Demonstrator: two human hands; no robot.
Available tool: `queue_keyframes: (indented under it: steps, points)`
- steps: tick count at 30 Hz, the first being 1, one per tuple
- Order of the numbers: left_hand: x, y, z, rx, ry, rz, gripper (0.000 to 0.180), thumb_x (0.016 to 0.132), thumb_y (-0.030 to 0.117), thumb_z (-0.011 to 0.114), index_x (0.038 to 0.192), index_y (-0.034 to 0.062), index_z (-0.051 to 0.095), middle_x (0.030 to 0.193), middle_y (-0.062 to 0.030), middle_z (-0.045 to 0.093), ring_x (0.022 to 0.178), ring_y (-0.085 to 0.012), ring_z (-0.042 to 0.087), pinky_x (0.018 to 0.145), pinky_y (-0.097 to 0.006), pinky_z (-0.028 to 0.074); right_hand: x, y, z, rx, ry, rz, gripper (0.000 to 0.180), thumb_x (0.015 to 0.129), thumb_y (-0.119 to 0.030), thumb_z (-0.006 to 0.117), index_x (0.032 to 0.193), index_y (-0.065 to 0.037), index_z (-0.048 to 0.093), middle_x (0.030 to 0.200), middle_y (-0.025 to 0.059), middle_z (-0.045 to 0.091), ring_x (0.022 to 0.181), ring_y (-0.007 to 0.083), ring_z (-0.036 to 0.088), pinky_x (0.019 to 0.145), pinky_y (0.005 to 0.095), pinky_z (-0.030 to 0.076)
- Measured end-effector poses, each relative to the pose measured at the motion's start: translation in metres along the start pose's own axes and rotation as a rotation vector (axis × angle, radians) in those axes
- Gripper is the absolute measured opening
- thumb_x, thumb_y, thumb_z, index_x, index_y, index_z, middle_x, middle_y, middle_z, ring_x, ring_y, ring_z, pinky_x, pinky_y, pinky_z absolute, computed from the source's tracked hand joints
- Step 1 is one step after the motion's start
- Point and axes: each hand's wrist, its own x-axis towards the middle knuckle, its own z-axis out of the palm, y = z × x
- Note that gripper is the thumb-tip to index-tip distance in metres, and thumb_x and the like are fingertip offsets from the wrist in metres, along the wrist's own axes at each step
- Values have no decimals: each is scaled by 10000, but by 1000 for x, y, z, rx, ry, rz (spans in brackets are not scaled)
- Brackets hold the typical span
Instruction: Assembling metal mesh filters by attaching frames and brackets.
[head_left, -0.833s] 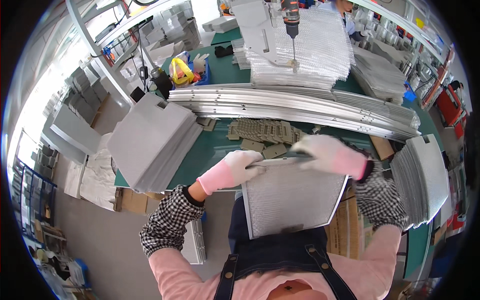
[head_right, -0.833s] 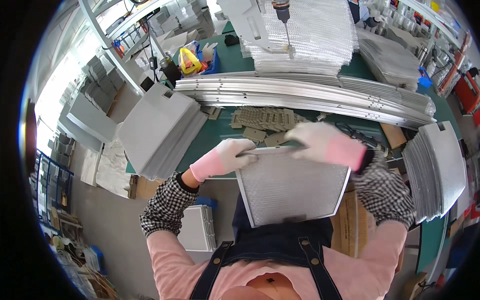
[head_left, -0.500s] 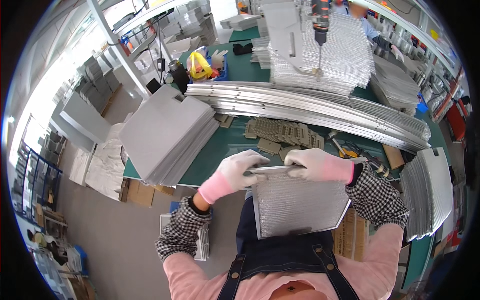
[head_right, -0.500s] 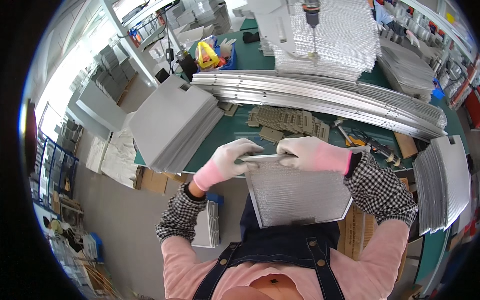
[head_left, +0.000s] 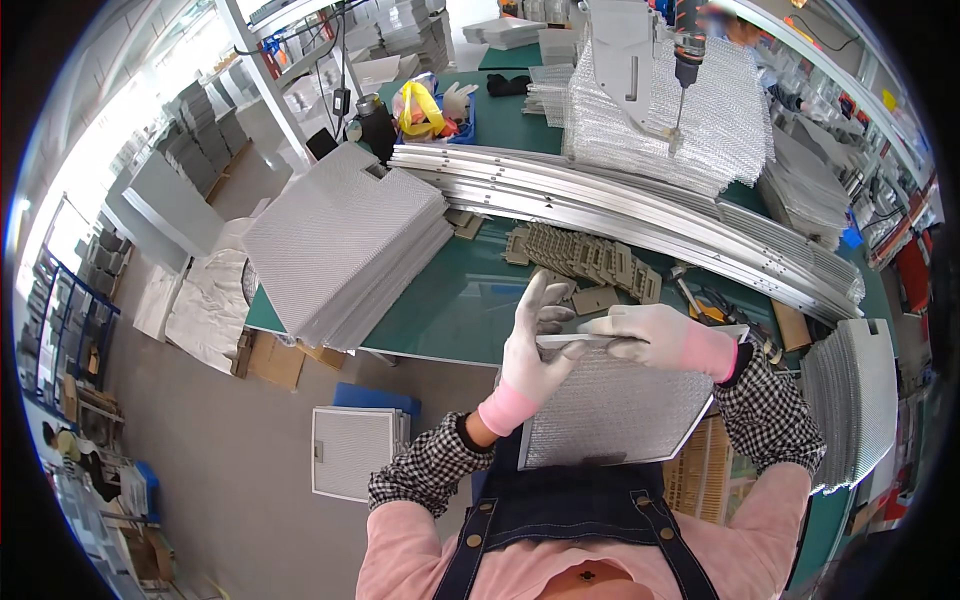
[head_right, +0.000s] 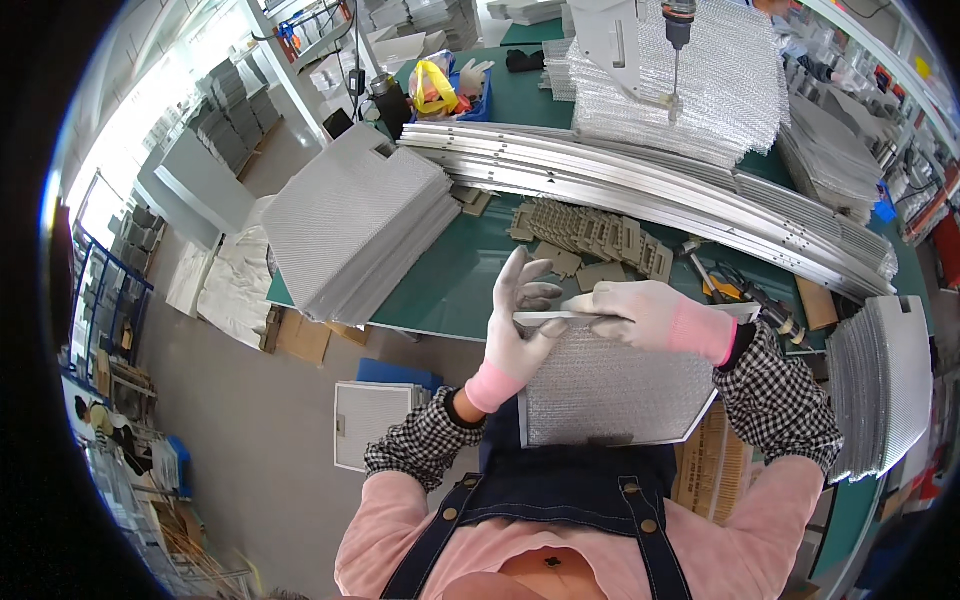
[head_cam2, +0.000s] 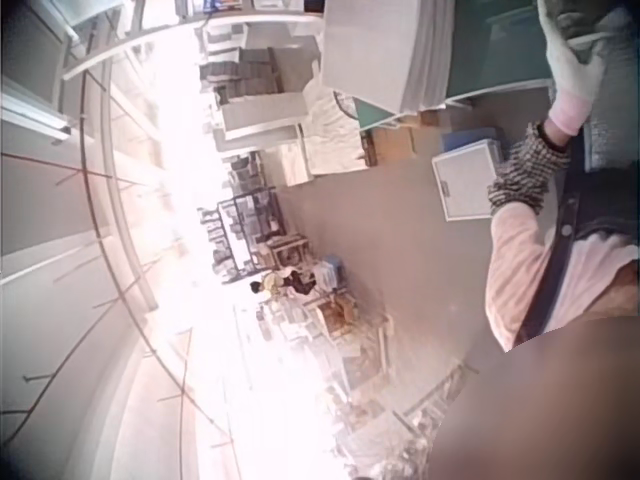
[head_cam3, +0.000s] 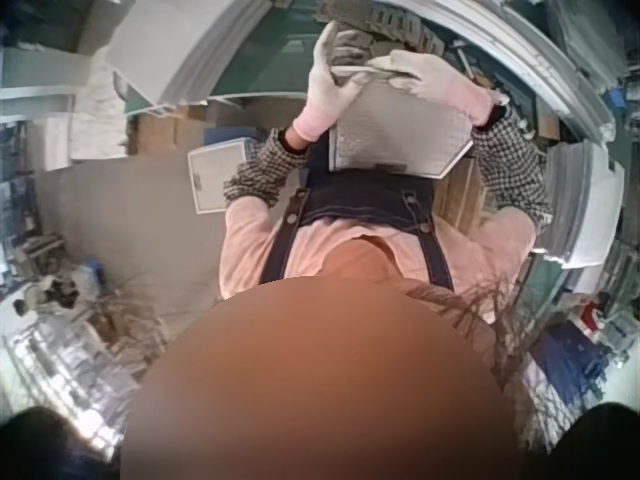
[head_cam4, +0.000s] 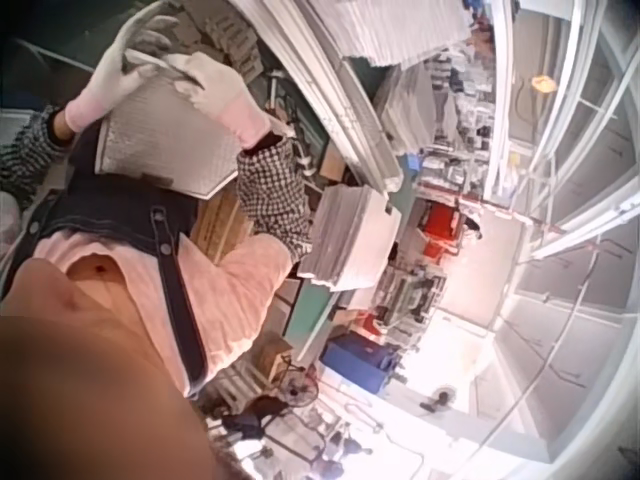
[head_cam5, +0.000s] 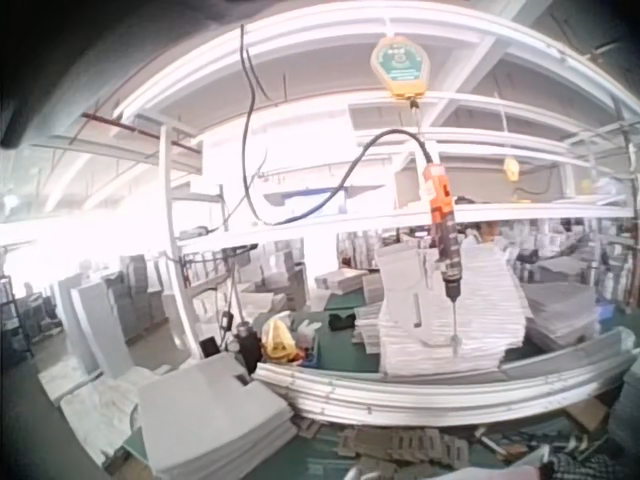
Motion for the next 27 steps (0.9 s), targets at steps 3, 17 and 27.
queue_keyframes:
  steps: [3, 17, 27]
  points:
    - [-15, -1, -2, -19, 82, -49, 844, 817, 29, 726, 1522, 52, 263, 1296, -120, 545, 1013, -149, 584, 861, -289, 512, -1, 0, -4, 7, -52, -24, 466, 920, -167, 598, 1381, -123, 542, 1022, 148, 594, 948, 316, 619, 847, 395, 489]
    - [-17, 40, -39, 81, 71, -358, 350, 888, -10, 654, 1236, -36, 625, 885, 19, 634, 739, -18, 512, 659, -175, 421, 24, -5, -23, 76, -319, 130, 502, 951, -225, 590, 1445, -182, 509, 1072, 162, 574, 1054, 289, 593, 938, 375, 453]
    - [-8, 2, -53, 414, 151, -149, 240, 844, 50, 747, 1065, -5, 671, 795, -32, 692, 629, -41, 536, 594, -211, 466, 55, 15, 33, -525, 181, -50, 483, 925, -392, 625, 1366, -206, 565, 764, 104, 677, 654, 250, 677, 566, 376, 522]
